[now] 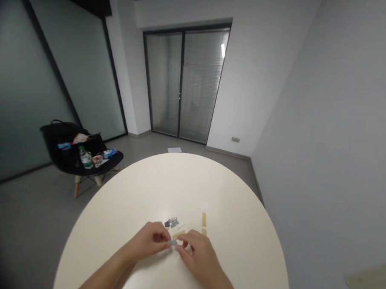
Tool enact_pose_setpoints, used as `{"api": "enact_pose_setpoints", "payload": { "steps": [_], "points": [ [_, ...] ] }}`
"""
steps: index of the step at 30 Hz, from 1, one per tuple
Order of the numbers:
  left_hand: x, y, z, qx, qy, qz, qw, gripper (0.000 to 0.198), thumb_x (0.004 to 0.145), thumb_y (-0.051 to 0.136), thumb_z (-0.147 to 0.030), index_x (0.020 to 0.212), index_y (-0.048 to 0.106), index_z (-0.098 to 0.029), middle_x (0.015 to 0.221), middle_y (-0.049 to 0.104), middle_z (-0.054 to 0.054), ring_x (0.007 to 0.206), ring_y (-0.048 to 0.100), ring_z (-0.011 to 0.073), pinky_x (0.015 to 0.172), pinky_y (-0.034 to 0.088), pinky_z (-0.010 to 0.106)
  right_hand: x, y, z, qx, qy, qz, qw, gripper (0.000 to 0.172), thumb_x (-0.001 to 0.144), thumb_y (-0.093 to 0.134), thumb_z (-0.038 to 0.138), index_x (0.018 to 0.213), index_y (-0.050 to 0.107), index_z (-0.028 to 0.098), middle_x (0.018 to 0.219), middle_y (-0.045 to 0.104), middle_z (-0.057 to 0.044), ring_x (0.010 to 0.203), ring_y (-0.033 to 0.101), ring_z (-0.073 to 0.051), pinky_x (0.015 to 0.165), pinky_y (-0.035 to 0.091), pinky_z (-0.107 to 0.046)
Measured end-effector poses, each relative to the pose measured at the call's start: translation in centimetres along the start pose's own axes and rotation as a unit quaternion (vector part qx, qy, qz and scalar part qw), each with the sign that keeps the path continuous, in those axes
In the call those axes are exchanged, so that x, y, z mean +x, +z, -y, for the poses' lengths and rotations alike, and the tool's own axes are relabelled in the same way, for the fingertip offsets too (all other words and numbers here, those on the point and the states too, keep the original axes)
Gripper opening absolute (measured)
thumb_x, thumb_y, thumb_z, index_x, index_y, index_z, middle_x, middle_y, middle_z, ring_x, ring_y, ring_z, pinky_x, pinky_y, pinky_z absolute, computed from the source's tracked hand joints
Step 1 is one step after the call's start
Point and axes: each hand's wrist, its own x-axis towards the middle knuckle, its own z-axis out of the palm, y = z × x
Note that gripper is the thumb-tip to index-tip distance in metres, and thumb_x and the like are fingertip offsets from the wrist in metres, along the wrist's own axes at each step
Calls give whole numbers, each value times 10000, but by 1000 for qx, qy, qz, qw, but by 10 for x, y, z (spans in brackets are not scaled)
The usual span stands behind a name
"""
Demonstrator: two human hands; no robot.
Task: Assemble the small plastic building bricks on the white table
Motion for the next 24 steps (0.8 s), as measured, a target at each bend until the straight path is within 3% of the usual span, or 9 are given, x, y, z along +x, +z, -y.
{"api": "enact_pose_setpoints", "payload": {
  "steps": [6, 13, 18, 20, 22, 24],
  "points": [
    [0, 0, 1, 18, 28, -21, 999, 139, 736, 698, -199, 819, 808, -212, 758, 681, 17, 658, 596, 124, 602, 428, 199, 1, 9, 1, 10, -10, -3, 1000, 116, 854, 629, 196, 876, 742, 218, 827, 698, -37, 738, 622, -157, 698, 471, -245],
    [1, 0, -2, 10, 51, -50, 997, 146, 751, 702, -195, 863, 795, -207, 787, 716, 35, 739, 647, 163, 695, 478, 241, 2, 12, -1, 10, -19, -46, 999, 132, 812, 589, 153, 819, 707, 211, 777, 683, -17, 578, 536, -119, 566, 432, -221],
    [3, -4, 13, 9, 53, -115, 992, 151, 821, 654, -257, 888, 771, -189, 848, 751, 68, 805, 673, 198, 764, 505, 290, -3, -22, -29, -43, 62, -156, 985, 140, 811, 578, 265, 752, 689, 203, 694, 658, -17, 513, 480, -118, 532, 393, -244],
    [4, -5, 21, 25, 30, -137, 990, 158, 832, 639, -267, 885, 770, -198, 837, 749, 58, 786, 668, 194, 739, 503, 283, -7, -39, -46, -67, 132, -203, 968, 182, 802, 595, 340, 757, 700, 198, 646, 654, -23, 511, 495, -137, 528, 389, -261],
    [5, -4, 26, 35, 10, -150, 988, 165, 837, 625, -263, 883, 770, -199, 827, 744, 50, 768, 660, 188, 718, 497, 273, -12, -52, -62, -89, 187, -209, 956, 197, 777, 598, 360, 748, 710, 201, 622, 661, -27, 535, 538, -161, 549, 401, -276],
    [5, -4, 29, 37, 3, -154, 987, 170, 841, 618, -263, 881, 768, -193, 821, 737, 49, 758, 654, 184, 708, 493, 270, -16, -59, -75, -105, 219, -176, 954, 200, 770, 590, 360, 709, 706, 210, 630, 680, -30, 577, 584, -183, 586, 422, -289]
  ]
}}
